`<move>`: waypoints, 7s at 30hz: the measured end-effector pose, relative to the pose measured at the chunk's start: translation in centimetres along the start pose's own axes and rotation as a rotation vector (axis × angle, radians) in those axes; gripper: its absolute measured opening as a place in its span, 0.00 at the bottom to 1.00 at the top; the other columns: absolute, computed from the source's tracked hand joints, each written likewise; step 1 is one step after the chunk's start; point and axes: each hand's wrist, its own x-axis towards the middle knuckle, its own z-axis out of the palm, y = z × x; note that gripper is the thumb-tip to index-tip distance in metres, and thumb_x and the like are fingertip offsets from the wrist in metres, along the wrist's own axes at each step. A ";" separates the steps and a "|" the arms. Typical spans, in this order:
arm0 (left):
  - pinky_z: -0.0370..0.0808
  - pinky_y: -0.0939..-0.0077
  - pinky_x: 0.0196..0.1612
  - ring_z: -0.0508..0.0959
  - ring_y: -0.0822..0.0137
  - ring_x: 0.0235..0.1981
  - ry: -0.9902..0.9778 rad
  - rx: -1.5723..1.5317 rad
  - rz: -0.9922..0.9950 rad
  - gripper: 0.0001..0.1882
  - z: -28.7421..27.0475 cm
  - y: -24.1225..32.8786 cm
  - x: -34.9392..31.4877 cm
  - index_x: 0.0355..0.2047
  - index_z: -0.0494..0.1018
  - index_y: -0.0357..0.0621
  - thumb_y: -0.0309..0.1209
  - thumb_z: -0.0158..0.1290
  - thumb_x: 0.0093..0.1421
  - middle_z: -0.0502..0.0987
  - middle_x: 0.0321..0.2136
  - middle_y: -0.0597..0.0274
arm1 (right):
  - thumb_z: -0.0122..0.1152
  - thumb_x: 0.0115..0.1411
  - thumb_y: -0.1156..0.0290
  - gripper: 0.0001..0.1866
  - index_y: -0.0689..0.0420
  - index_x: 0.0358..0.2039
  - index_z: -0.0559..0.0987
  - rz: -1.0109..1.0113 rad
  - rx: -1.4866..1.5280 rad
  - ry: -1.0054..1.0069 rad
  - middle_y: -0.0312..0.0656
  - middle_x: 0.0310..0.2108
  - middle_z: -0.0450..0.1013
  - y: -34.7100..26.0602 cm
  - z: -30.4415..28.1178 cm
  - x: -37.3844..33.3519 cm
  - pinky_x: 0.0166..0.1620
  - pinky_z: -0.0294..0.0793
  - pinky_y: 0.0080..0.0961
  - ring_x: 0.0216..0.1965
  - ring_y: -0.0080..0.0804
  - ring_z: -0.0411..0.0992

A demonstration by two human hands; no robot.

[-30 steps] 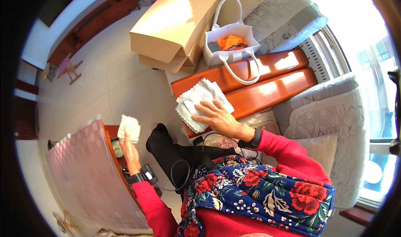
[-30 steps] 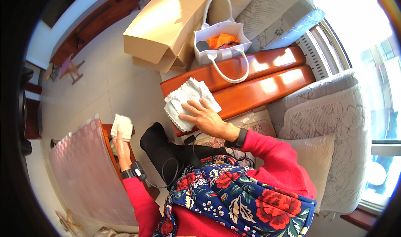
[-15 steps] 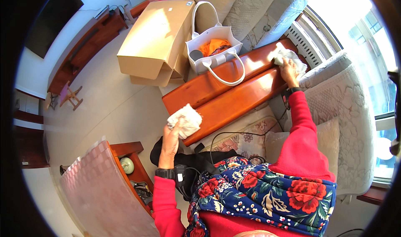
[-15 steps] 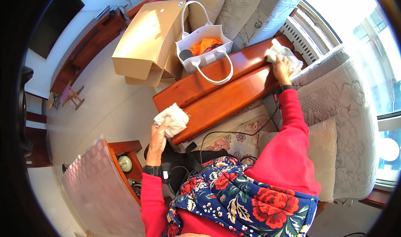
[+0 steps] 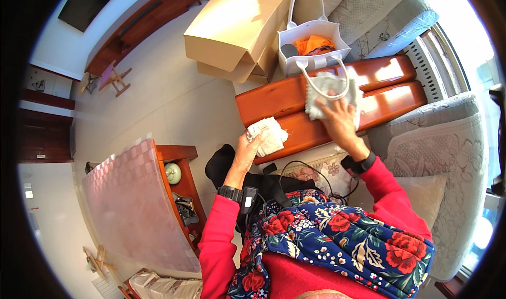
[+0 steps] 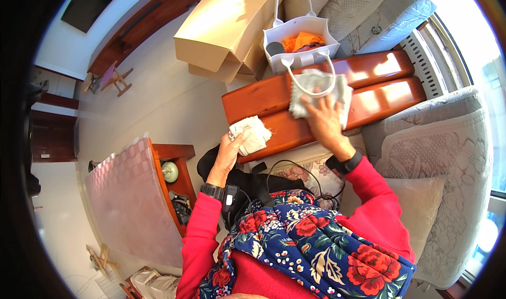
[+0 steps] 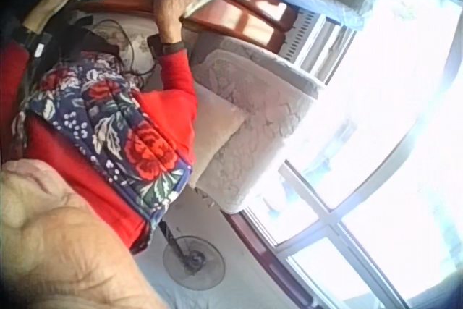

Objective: The person wipes a wooden surface with a white cloth, repeatedly folding and refolding the cloth while cleaning. The person also adjusts the head-mounted camera strap multiple times during the task.

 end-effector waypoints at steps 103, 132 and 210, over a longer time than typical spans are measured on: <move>0.69 0.65 0.61 0.73 0.61 0.55 0.300 -0.644 0.009 0.25 -8.1 -1.8 -7.4 0.57 0.66 0.37 0.19 0.51 0.58 0.73 0.53 0.56 | 0.62 0.52 0.77 0.20 0.51 0.47 0.79 -0.592 0.569 -0.150 0.42 0.41 0.73 -6.7 -3.9 2.2 0.49 0.72 0.35 0.45 0.44 0.71; 0.68 0.67 0.61 0.73 0.61 0.55 0.305 -0.644 0.035 0.24 -9.5 -0.9 -7.9 0.57 0.66 0.36 0.20 0.51 0.59 0.73 0.54 0.55 | 0.56 0.59 0.65 0.13 0.64 0.29 0.76 -0.270 0.832 -0.432 0.47 0.19 0.73 -9.1 -1.4 9.3 0.30 0.71 0.33 0.23 0.37 0.74; 0.72 0.69 0.58 0.76 0.64 0.52 0.319 -0.711 0.084 0.21 -10.6 -0.3 -8.6 0.53 0.69 0.39 0.20 0.51 0.58 0.75 0.50 0.57 | 0.62 0.48 0.77 0.21 0.62 0.44 0.69 -0.920 0.477 -0.203 0.46 0.61 0.63 -9.4 0.0 -0.7 0.64 0.57 0.46 0.65 0.45 0.56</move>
